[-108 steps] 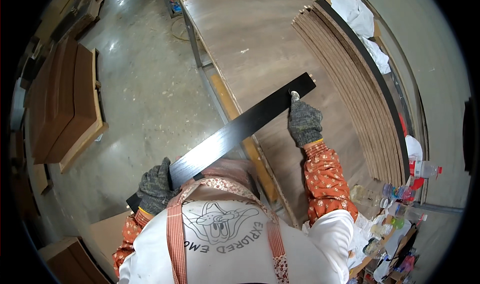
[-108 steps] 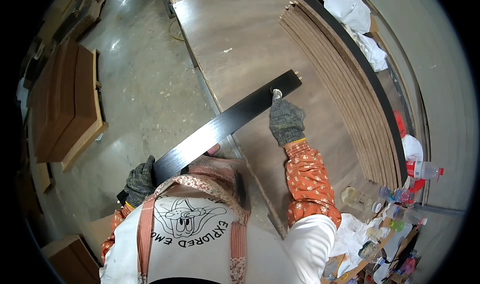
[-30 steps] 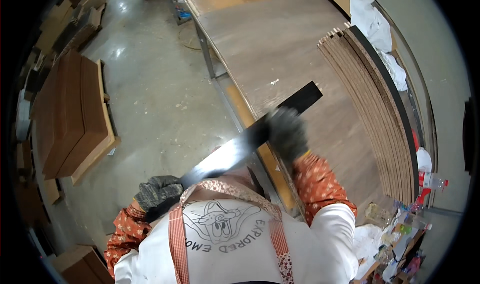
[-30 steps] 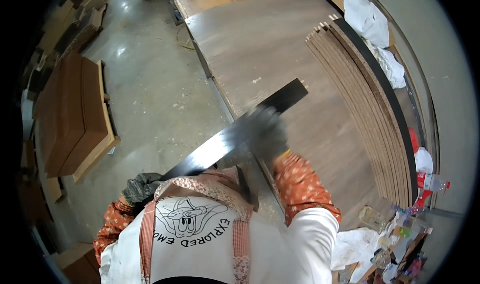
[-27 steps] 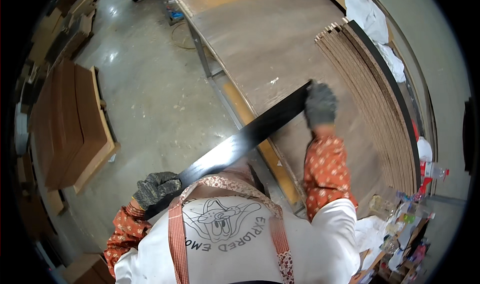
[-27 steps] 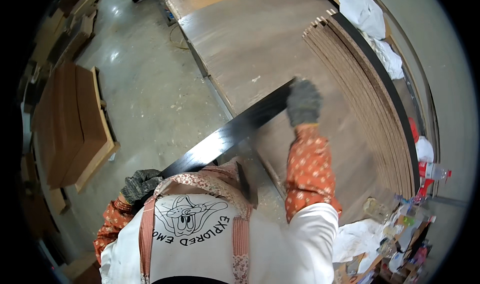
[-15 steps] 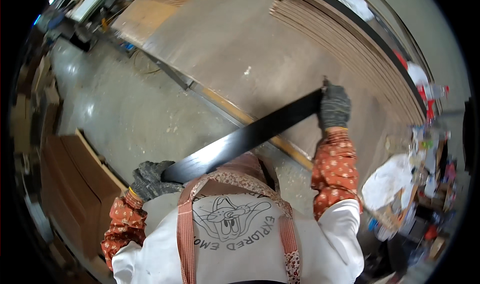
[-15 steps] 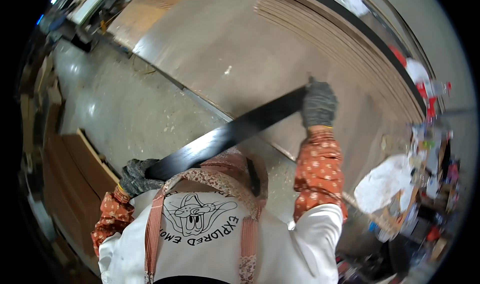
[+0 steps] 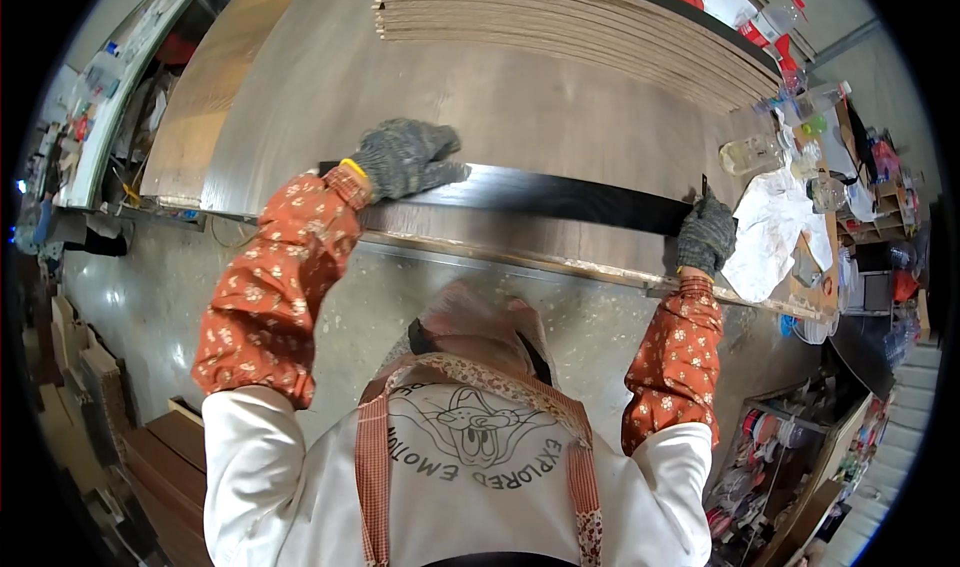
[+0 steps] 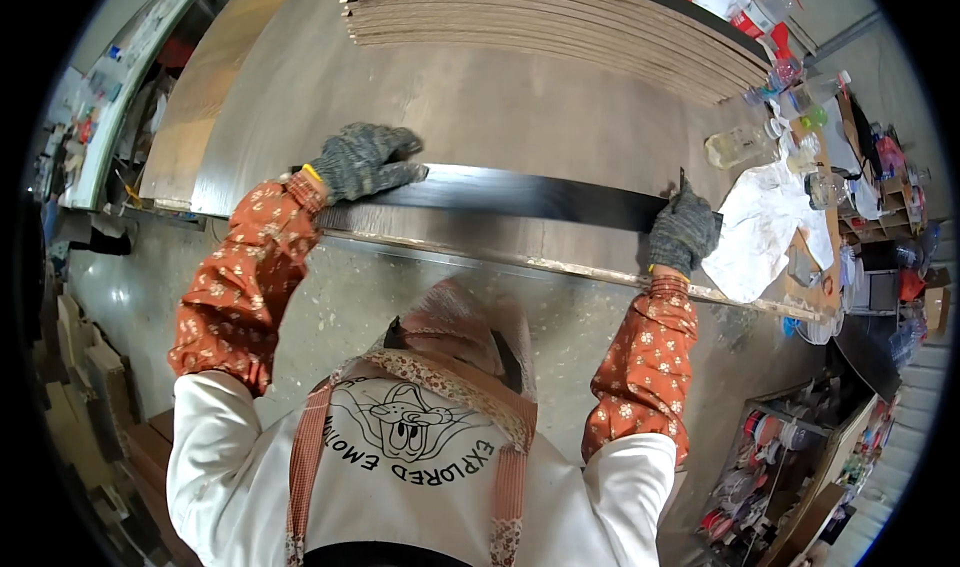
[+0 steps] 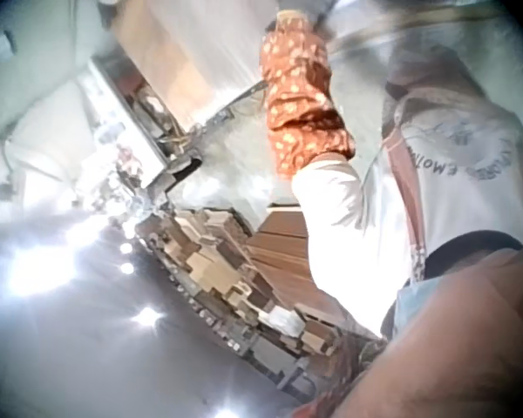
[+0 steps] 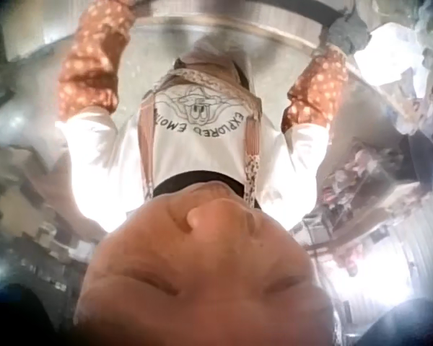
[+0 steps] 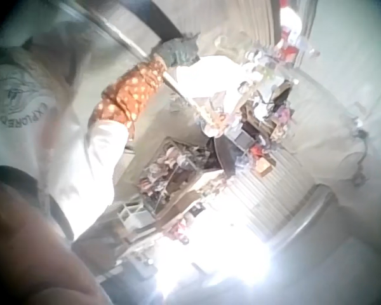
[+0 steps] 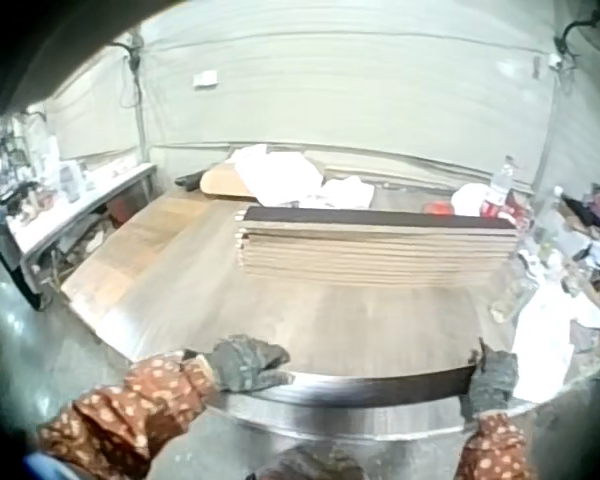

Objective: The person wipes long black wooden pieces with a white cloth and a liquid from a bottle on a worktable.

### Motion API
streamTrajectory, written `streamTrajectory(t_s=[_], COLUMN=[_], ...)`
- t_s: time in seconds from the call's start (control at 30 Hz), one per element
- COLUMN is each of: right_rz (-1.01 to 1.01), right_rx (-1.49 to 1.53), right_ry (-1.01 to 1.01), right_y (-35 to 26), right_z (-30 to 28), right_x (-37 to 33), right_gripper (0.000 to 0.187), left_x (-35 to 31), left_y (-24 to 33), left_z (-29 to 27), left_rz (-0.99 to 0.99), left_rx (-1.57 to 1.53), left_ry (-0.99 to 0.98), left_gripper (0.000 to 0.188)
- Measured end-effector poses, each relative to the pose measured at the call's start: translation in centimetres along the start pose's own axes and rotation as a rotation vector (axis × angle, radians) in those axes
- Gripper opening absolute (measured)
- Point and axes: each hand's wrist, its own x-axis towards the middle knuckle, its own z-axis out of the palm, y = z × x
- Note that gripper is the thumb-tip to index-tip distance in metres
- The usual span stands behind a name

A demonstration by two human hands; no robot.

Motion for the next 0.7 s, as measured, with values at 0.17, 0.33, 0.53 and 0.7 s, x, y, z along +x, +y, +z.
streamTrajectory(t_s=[0.17, 0.33, 0.53, 0.7], right_rz=[0.049, -0.308, -0.857, -1.152], right_rx=[-0.063, 0.092, 0.862, 0.662], right_ry=[-0.111, 0.248, 0.273, -0.041], right_y=[0.9, -6.0, -28.5, -39.1], right_z=[1.3, 1.1, -1.3, -8.4], right_x=[-0.8, -4.8, -12.1, -17.1], right_gripper=[0.028, 0.023, 0.011, 0.021], left_x=[-0.4, -6.5, -10.2, -15.7], left_y=[-3.6, -7.3, -8.7, -9.1], left_z=[0.3, 3.6, 7.9, 9.0], left_rz=[-0.016, -0.262, -0.308, -0.39], left_rx=[-0.083, -0.596, -1.628, -1.568], left_ry=[0.224, 0.449, 1.168, 1.316], left_gripper=[0.035, 0.027, 0.032, 0.029])
